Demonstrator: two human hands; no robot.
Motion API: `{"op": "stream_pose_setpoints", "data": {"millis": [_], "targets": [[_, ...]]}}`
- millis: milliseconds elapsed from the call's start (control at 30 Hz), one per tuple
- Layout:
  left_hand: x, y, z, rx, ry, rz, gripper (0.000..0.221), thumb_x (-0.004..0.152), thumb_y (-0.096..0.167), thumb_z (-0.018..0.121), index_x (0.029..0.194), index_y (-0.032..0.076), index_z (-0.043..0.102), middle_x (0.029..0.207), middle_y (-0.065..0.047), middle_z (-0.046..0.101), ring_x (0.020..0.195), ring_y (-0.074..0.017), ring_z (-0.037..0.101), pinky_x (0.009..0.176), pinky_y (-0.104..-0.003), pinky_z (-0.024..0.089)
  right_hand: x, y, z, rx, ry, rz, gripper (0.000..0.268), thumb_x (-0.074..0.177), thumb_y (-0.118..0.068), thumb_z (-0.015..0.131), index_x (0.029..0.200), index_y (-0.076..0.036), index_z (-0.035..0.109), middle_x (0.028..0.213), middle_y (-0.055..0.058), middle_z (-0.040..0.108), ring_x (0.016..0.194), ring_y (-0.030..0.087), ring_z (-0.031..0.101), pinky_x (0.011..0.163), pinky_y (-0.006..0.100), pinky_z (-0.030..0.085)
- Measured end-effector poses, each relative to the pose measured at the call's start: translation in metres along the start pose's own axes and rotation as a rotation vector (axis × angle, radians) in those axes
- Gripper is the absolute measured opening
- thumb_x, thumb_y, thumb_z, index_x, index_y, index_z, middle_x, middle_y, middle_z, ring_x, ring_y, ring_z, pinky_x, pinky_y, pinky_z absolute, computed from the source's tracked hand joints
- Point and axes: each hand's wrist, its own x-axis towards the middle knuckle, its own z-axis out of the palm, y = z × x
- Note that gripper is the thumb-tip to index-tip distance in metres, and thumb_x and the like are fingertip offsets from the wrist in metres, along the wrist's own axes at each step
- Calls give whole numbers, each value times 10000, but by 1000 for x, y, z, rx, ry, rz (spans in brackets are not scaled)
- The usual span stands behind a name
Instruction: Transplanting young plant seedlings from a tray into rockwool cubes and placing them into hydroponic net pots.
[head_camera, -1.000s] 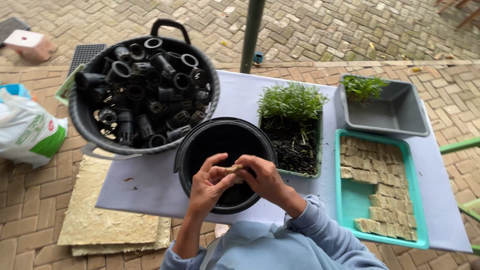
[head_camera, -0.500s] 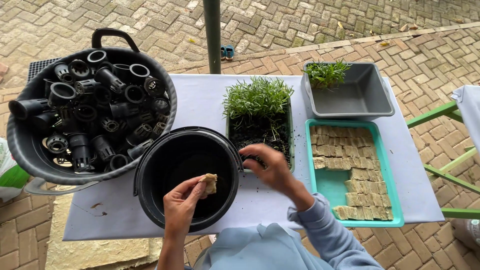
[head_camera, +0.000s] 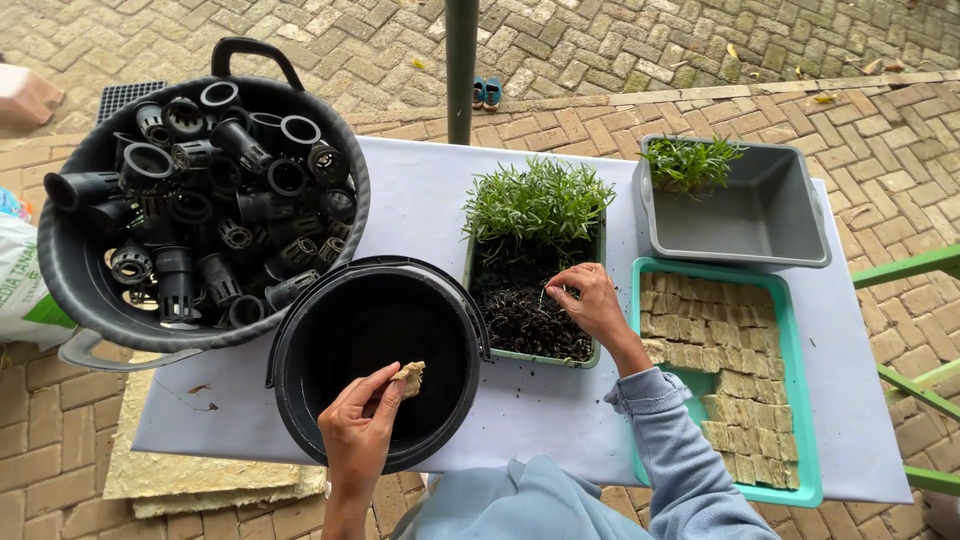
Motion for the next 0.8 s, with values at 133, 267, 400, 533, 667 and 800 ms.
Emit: {"op": "stream_pose_setpoints", "data": {"millis": [133,267,400,533,667,800], "targets": [[-2,2,0,-54,0,46,262,880,106,745,1140,93,770,947,-38,786,762,-92,746,614,-202,612,-3,-8,-1,44,-53,27,156,883,-268,761,940,-127,797,1015,26,769,1166,261,573,1031,422,437],[-9,11,8,-64,-38,272,253,911,94,730,1161,108,763,988,-41,790,840,-118,766,712,-233,624,-24,-35,-14,280,-182,50,184,898,-252,757,1008,-111,799,1053,69,756,1060,216,644,942,383,517],[-19,45,30,-74,-169,448,262,890,52,753,1147,100,774,1017,-65,790,875,-160,788,749,-256,655,-52,-94,-50,835,-477,-27,284,961,-256,713,1171,-66,740,1116,56,753,1068,169,704,940,328,579],[-22,63,62,-62,-301,525,297,868,32,768,1162,69,750,1035,-93,771,885,-203,779,752,-290,634,-69,-119,-66,1075,-551,-13,461,893,-242,769,1286,-69,603,1201,37,710,1115,153,676,1001,331,554],[-21,63,84,-96,-493,549,406,880,43,751,1278,51,672,1127,-130,754,946,-262,762,793,-333,616,-91,-84,-71,872,-490,-99,367,900,-151,820,1212,-11,685,1130,78,726,1020,157,696,915,330,596],[-22,61,95,0,-658,508,502,874,116,773,1347,55,617,1155,-156,725,1014,-301,734,837,-376,590,-121,-41,-80,643,-400,132,367,860,-103,789,1197,-14,678,1059,69,755,944,148,720,837,294,602]]}}
